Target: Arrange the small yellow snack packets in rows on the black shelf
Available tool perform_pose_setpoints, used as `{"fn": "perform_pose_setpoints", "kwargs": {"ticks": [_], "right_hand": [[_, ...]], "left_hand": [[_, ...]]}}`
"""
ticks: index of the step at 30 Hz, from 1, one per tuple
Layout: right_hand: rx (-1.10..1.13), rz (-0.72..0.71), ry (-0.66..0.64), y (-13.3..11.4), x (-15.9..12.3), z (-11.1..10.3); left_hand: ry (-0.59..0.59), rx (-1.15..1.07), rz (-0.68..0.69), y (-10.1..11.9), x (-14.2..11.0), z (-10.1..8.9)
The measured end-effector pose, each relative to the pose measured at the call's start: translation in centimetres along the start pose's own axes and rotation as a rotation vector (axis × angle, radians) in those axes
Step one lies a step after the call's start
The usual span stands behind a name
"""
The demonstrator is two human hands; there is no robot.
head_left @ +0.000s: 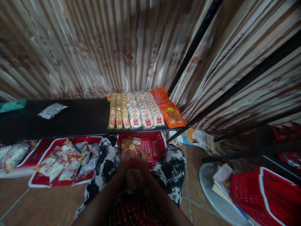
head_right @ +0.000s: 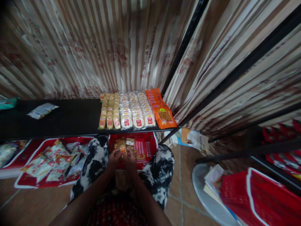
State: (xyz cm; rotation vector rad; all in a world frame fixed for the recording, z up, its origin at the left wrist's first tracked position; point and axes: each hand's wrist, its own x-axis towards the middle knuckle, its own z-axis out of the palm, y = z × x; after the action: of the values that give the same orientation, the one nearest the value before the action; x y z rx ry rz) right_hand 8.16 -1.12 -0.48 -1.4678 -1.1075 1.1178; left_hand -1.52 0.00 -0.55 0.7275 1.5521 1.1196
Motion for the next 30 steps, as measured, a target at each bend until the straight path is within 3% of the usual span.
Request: {"fn": "perform_pose_setpoints", "kwargs": {"ticks": [17, 30], "right_hand": [[-0.029, -0.094, 0.081, 0.1, -0.1, 0.4], [-0.044, -0.074, 0.116, -0.5, -0.4, 0.4]], "left_hand": [[-0.009, -0.187, -0.052, 1.0, -0.4, 0.1], [0.004, -0.144, -0.040, 0.6, -0.3, 0.0]]}}
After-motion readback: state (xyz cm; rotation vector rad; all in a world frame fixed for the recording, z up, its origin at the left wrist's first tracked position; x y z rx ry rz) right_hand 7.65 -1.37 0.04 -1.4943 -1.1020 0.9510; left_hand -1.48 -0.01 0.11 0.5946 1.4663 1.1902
